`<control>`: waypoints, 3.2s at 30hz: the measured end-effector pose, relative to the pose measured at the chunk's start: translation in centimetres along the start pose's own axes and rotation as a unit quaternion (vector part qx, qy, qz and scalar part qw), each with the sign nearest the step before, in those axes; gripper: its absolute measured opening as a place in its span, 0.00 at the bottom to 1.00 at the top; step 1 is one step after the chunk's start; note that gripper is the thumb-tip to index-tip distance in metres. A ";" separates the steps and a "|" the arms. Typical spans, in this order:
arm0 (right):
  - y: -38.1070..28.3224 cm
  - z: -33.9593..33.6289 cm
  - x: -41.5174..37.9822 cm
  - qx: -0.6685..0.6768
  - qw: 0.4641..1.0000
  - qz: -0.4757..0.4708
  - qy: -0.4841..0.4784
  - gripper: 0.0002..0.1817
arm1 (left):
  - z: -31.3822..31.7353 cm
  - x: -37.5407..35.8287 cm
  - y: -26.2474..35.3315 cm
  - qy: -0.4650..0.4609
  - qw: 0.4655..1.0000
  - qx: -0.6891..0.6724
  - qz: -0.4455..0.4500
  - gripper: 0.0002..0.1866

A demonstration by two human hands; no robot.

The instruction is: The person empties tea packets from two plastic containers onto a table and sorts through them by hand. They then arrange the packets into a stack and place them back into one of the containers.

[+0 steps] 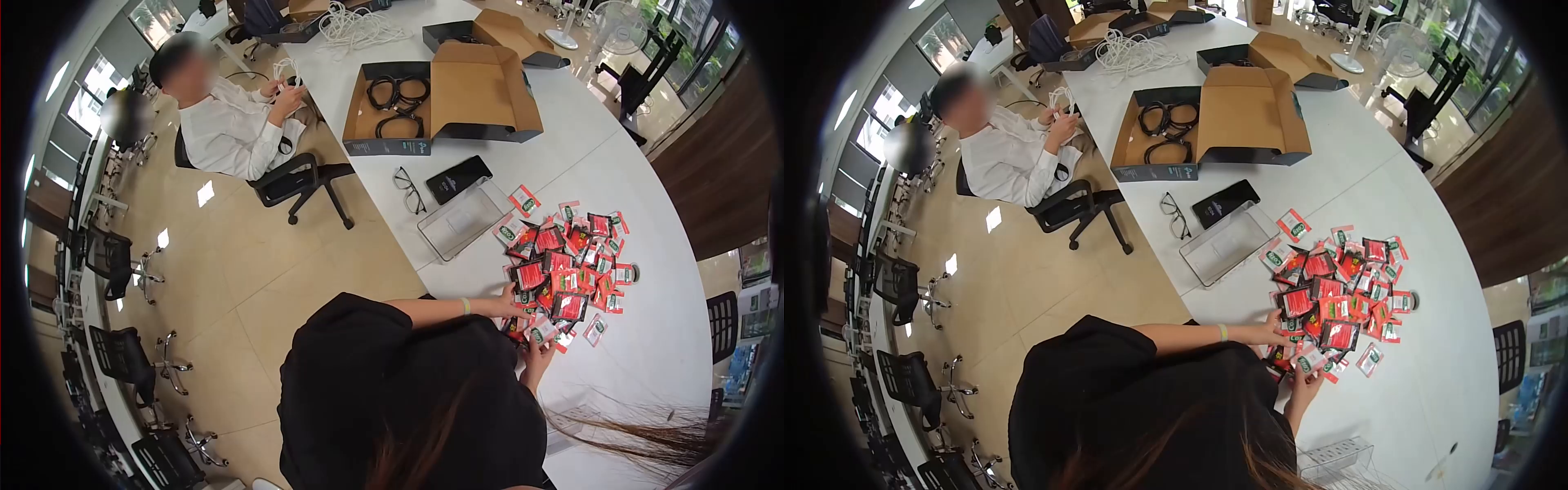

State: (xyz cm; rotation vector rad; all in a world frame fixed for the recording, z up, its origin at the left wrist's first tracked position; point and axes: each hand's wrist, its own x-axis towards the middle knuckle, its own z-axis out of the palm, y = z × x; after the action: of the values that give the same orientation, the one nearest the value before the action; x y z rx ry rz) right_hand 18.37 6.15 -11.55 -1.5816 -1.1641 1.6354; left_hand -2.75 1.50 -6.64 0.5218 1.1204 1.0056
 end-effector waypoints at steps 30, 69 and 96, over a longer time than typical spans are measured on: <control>-7.6 4.0 -2.0 0.119 0.951 -0.270 0.095 0.13 | 1.9 1.0 3.6 -0.037 0.986 -0.104 0.126 0.30; -7.8 5.4 7.1 0.253 0.967 -0.022 -0.020 0.45 | -2.1 11.4 5.1 0.158 0.943 0.279 0.087 0.47; -3.2 0.2 6.0 0.027 0.986 -0.125 0.108 0.37 | -8.9 7.0 2.3 0.152 0.981 -0.017 0.117 0.34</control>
State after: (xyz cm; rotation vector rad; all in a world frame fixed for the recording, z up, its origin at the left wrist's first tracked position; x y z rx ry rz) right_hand 16.88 12.84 -11.61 -1.4699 -1.1412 1.2908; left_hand -11.14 7.58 -11.70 0.4897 1.3301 1.3412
